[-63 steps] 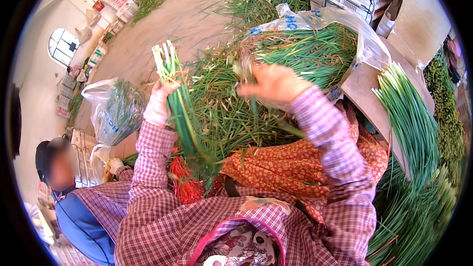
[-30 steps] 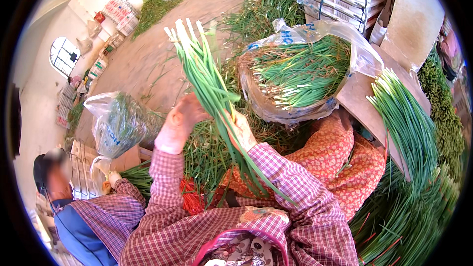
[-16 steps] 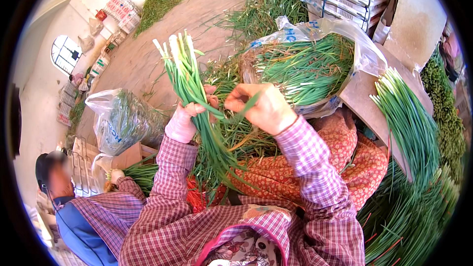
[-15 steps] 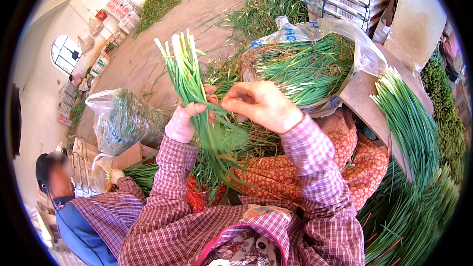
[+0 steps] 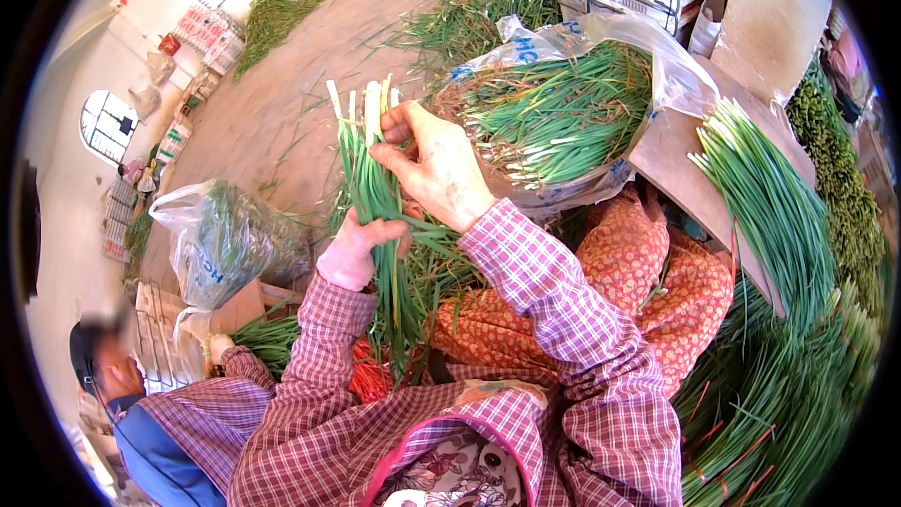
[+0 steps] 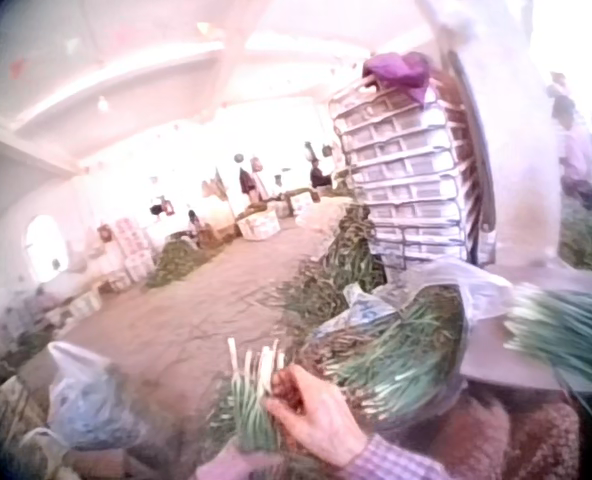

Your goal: The person sorts green onions by hand, removing loose leaves and aligning the stalks on a board before tying them into a bundle with a red string.

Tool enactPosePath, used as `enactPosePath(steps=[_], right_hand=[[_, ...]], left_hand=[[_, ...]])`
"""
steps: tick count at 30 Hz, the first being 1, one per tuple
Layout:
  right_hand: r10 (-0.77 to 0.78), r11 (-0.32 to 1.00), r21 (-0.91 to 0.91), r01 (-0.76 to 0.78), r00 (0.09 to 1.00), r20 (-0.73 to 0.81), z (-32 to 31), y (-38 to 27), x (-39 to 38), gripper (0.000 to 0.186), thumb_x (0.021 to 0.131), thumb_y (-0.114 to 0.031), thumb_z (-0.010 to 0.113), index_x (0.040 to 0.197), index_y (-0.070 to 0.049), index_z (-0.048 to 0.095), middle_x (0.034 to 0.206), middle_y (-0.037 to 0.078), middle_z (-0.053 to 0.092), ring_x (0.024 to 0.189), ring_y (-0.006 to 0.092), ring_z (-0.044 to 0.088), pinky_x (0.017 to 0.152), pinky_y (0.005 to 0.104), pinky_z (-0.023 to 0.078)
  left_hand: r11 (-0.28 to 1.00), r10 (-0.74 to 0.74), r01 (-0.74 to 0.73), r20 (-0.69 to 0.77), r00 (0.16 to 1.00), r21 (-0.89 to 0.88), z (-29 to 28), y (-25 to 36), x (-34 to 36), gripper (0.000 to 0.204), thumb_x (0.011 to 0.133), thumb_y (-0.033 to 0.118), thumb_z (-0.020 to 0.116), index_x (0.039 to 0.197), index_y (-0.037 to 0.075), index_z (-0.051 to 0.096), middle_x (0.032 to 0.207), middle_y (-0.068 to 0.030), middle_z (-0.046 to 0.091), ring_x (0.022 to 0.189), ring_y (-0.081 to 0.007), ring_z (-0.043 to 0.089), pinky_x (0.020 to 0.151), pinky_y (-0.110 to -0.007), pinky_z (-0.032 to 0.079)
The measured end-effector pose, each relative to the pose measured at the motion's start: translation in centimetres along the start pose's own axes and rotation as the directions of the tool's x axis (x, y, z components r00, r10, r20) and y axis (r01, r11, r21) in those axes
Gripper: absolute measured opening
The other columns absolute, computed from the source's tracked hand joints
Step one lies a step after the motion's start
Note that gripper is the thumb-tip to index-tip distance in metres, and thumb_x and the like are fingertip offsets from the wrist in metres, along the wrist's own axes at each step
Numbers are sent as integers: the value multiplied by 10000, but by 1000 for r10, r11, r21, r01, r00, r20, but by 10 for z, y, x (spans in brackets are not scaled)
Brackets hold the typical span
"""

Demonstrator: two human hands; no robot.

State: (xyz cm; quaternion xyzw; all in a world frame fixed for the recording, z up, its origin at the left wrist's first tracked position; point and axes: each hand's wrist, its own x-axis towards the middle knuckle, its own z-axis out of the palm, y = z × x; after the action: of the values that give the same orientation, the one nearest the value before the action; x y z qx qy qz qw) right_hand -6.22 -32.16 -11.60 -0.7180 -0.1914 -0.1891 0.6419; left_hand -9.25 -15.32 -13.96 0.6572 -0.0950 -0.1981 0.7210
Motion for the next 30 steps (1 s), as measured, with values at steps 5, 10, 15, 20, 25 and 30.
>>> enactPosePath(steps=[5,10,15,20,25,30], right_hand=[[-60,995,-75,64,997,57,-14,4,-7,165,799,-92,651,889,15,565,745,93,587,658,133,585,578,283,464],[-288,923,-309,231,945,-153,-16,21,-5,124,761,-65,641,855,-28,570,713,150,529,653,344,553,570,404,434],[-313,912,-393,120,822,-476,-95,30,18,50,789,-64,631,807,-38,593,674,122,537,576,244,538,531,359,445],[-66,496,-867,-44,994,-89,-117,56,-3,161,826,-229,622,858,-74,592,746,124,577,674,296,612,568,407,480],[41,752,-658,24,996,83,-46,39,-22,311,786,-330,673,866,-43,587,774,127,631,650,225,638,574,340,512],[82,975,-212,-70,995,49,10,5,-18,320,760,-307,699,863,-33,568,711,101,656,655,246,652,586,349,511]], left_hand=[[960,64,-35,93,994,-278,-9,-16,9,639,657,431,727,1110,28,527,900,-109,615,815,-200,589,691,-304,495],[987,-7,0,-43,999,-160,-22,-26,1,563,680,332,709,1108,19,521,907,-102,615,849,-221,605,765,-340,510],[981,-25,-24,-245,969,-194,-53,-35,-12,495,687,280,701,1079,26,539,917,-89,607,814,-212,607,721,-342,512],[990,16,-86,-529,849,-109,-60,-41,-19,477,691,218,689,1084,3,524,942,-73,603,848,-200,598,820,-341,472],[982,61,-127,-398,915,-141,-33,-26,-11,472,689,116,713,1118,4,551,923,-33,636,854,-147,585,828,-299,448],[964,39,-116,-308,951,-238,-14,-30,-8,495,710,52,700,1173,20,529,1002,-42,610,886,-141,576,805,-284,472]])
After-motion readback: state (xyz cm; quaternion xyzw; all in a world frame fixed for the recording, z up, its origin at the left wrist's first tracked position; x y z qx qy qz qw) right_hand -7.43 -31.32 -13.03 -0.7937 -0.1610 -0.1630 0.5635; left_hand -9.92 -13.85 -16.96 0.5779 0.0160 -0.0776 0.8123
